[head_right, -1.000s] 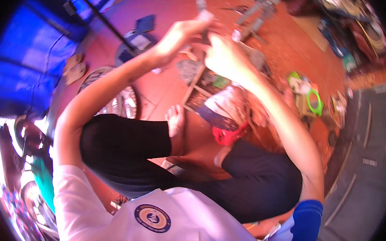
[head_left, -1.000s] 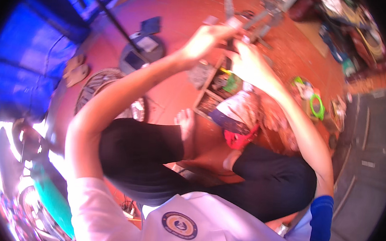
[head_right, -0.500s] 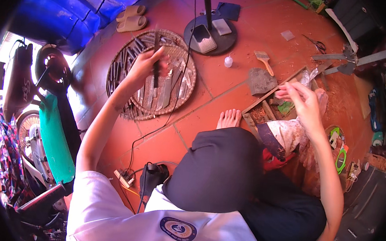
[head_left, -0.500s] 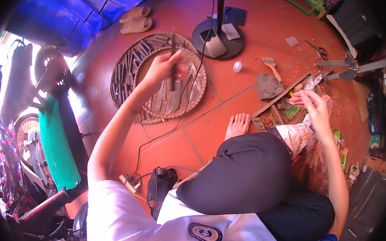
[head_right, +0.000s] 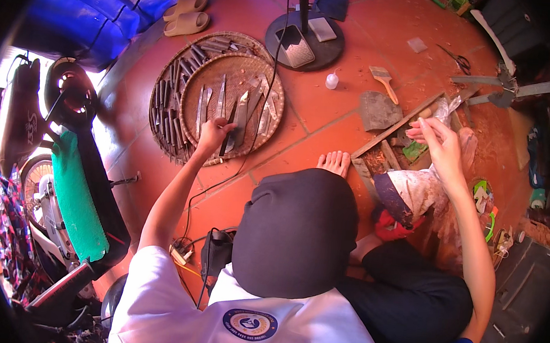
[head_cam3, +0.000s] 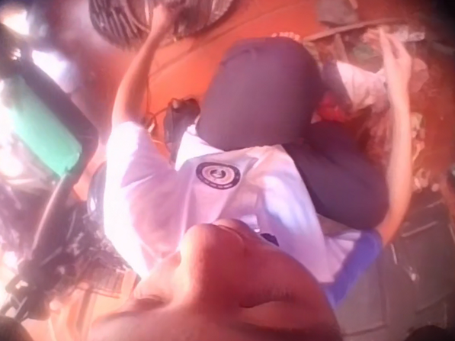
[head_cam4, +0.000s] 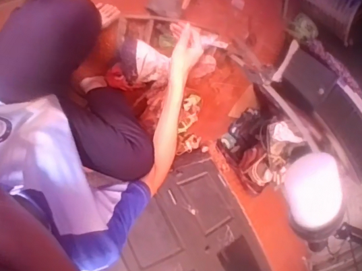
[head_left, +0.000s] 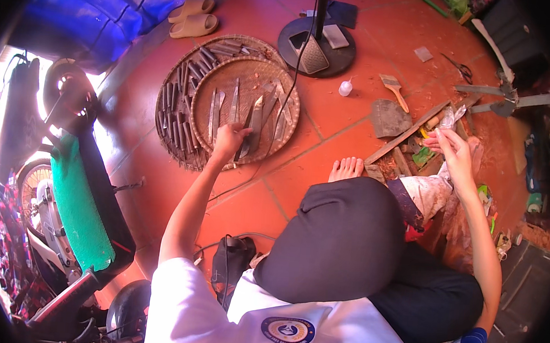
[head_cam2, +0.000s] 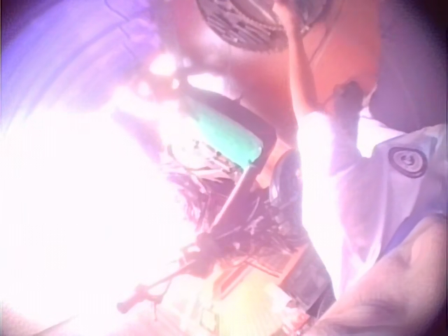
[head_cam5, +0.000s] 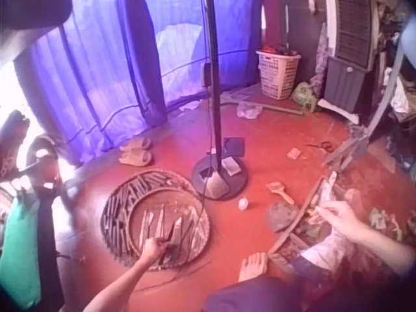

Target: The person carves a large piece of wood using a knife, repeatedly shaping and refining the surface. The person sits on the floor and uses both hands to hold the wood and the tool, occasionally adjusting the wood's position.

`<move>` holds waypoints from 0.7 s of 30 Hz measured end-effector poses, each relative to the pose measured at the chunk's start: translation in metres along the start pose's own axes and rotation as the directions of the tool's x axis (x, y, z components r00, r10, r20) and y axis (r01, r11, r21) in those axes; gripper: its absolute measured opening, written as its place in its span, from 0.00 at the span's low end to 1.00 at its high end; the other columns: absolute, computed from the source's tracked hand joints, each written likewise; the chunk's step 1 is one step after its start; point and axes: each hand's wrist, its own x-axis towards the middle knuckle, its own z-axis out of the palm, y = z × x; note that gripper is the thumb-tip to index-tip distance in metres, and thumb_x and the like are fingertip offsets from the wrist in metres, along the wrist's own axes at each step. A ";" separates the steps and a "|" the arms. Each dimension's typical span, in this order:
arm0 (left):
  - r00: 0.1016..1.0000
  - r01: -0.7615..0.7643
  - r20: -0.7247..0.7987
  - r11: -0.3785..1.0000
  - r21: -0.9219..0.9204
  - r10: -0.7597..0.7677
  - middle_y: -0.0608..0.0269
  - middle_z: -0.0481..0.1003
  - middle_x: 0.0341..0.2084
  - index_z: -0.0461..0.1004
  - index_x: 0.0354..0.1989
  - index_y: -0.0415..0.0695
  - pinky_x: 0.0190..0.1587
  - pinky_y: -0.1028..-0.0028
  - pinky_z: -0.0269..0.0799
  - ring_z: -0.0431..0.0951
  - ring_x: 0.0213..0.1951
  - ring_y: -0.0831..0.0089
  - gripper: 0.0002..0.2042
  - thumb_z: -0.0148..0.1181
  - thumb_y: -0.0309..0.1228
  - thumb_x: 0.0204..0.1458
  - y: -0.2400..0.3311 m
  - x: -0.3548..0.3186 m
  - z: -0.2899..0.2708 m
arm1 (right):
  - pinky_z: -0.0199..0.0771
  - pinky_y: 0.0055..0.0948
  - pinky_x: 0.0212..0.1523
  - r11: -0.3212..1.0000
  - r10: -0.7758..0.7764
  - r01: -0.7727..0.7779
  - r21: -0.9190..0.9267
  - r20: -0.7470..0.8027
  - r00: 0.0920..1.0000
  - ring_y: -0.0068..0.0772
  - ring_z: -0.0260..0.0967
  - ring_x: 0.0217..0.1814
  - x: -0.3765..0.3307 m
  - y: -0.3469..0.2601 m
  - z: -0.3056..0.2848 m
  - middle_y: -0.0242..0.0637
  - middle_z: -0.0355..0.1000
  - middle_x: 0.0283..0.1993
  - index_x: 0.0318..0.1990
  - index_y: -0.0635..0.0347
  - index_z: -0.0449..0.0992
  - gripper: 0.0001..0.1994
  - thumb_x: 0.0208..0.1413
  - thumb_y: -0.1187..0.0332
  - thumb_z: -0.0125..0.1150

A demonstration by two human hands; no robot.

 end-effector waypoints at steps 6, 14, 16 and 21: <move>0.993 -0.122 0.006 0.991 0.060 0.122 0.41 0.79 0.26 0.81 0.31 0.35 0.35 0.55 0.74 0.81 0.30 0.44 0.17 0.70 0.40 0.56 0.001 0.014 0.004 | 0.76 0.28 0.52 1.000 0.017 -0.017 -0.026 -0.004 1.000 0.29 0.80 0.47 -0.004 0.008 0.000 0.41 0.81 0.43 0.49 0.69 0.79 0.17 0.73 0.60 0.53; 0.974 0.116 -0.220 0.954 0.275 -0.055 0.46 0.82 0.33 0.79 0.36 0.39 0.42 0.52 0.76 0.82 0.39 0.46 0.18 0.56 0.44 0.65 0.003 0.012 -0.041 | 0.77 0.28 0.51 0.995 0.059 -0.056 -0.086 0.029 0.998 0.29 0.80 0.48 -0.009 0.024 -0.007 0.41 0.81 0.43 0.49 0.69 0.79 0.17 0.73 0.61 0.53; 0.971 0.197 -0.184 0.951 0.238 -0.155 0.46 0.82 0.34 0.79 0.37 0.39 0.42 0.53 0.76 0.83 0.40 0.46 0.17 0.57 0.43 0.64 -0.006 0.006 -0.047 | 0.77 0.28 0.51 0.996 0.079 -0.076 -0.051 0.044 0.996 0.29 0.80 0.48 -0.010 0.026 -0.004 0.40 0.82 0.44 0.49 0.68 0.79 0.16 0.73 0.61 0.52; 0.986 0.149 -0.111 0.962 0.229 -0.126 0.45 0.82 0.34 0.79 0.38 0.39 0.43 0.53 0.75 0.82 0.40 0.46 0.17 0.59 0.43 0.63 -0.014 -0.018 -0.042 | 0.78 0.29 0.48 0.983 0.048 -0.014 -0.184 0.186 0.981 0.28 0.81 0.45 -0.007 -0.006 0.038 0.40 0.82 0.40 0.46 0.66 0.80 0.14 0.71 0.64 0.54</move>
